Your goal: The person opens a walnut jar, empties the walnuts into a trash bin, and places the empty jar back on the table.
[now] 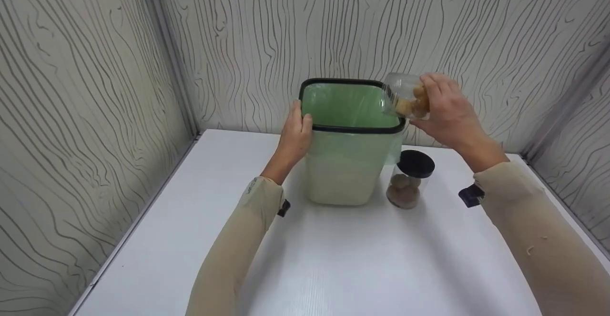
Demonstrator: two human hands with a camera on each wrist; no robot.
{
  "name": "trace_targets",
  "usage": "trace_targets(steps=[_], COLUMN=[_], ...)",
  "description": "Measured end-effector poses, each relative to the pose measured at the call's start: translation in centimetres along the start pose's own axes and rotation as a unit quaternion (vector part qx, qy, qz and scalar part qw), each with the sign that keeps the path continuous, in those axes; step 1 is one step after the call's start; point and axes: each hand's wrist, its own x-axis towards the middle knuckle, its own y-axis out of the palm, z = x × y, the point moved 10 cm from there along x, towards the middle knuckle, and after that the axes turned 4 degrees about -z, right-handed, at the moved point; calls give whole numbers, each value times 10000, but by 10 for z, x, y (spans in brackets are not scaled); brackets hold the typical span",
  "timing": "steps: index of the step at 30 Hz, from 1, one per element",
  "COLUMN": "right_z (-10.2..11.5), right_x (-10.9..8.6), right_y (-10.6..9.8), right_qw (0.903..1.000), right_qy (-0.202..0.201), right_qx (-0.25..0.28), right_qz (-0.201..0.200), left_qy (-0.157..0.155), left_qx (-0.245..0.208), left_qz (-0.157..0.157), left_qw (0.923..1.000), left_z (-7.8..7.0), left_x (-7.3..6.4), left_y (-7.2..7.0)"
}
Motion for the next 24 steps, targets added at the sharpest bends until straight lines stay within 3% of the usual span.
trace_targets(steps=[6, 18, 24], right_z=[10, 8, 16], right_x=[4, 8, 7], right_y=[-2, 0, 1], right_qw=[9982, 9972, 9942], right_qy=[-553, -646, -880], right_qx=[-196, -360, -581], right_qz=[-121, 144, 208], left_qy=[-1, 79, 26], left_qx=[-25, 49, 41], left_qz=[16, -22, 67], left_qw=[10000, 10000, 10000], left_z=[-1, -3, -1], left_x=[0, 1, -1], left_y=[-1, -3, 0])
